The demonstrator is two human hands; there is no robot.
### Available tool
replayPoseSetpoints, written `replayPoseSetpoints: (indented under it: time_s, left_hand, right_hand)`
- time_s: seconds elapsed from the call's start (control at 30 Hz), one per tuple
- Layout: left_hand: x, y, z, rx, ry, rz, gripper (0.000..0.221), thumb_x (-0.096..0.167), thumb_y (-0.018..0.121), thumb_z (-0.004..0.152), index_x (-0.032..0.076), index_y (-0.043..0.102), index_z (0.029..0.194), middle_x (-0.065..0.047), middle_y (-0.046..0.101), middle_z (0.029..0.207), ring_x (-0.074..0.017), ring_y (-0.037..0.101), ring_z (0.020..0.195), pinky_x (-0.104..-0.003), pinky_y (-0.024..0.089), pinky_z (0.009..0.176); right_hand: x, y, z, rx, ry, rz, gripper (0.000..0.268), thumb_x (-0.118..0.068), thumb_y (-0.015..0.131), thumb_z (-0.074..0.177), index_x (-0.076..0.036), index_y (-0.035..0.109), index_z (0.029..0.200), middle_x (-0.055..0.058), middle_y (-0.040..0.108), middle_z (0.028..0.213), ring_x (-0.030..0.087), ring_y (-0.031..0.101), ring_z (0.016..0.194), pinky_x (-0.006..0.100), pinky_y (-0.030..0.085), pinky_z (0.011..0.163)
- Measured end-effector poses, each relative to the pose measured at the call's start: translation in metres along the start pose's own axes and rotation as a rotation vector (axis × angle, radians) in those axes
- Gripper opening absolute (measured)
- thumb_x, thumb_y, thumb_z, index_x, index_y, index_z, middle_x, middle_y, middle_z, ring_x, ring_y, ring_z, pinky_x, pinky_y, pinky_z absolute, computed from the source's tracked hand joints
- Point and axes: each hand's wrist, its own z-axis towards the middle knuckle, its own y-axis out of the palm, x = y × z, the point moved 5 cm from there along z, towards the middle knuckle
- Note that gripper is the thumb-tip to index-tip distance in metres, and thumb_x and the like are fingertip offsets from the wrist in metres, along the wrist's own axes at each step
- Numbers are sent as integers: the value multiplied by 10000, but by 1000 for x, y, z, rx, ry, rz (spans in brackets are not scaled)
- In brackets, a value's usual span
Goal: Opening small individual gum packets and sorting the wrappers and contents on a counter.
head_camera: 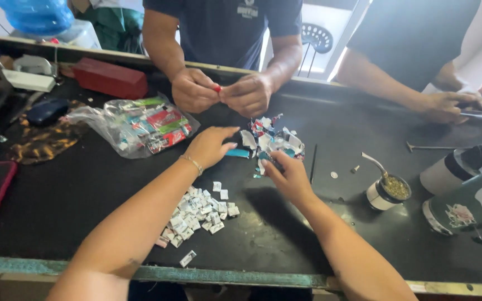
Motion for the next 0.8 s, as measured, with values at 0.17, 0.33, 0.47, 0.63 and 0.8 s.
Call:
replayPoseSetpoints:
  time_s: [0.17,0.33,0.47,0.63,0.8]
  left_hand:
    - [-6,-20,55,193,-48,-397,345,475,593,1021,181,754,1106,-73,772,1036,-267,710,1074,-414,560,951]
    - [15,-55,61,126,-491,-623,672,629,437,1012,12,662,1151,-124,760,786,-206,771,717,-267,658,503]
    - [4,-64,76,57,-638,-631,612,608,380,1006,62,658,1029,-140,763,781,-220,779,736,-311,664,521]
    - [-2,-68,72,-30,-466,-197,563,611,448,1005,121,725,989,-21,753,725,-214,761,924,-418,623,843]
    - [101,-88,-24,-64,-34,-374,255,275,571,999,101,717,1114,-211,766,985,-451,709,980,-543,578,848]
  right_hand:
    - [-5,4,1,-13,-23,0,164,-345,684,975,-199,749,1011,-28,733,639,182,692,624,312,513,578]
    - [-4,0,-1,-14,6,24,153,-277,704,962,-154,764,1029,34,736,630,221,688,605,333,513,592]
    - [-6,0,0,-12,0,-6,164,-294,719,956,-160,770,1033,51,724,620,243,702,616,347,515,585]
    - [3,2,-1,-40,67,-13,189,-345,713,959,-183,781,1028,22,696,575,207,672,575,334,502,589]
    - [5,9,-1,-152,82,13,253,-329,563,1050,-136,713,1117,163,703,733,324,673,702,434,520,704]
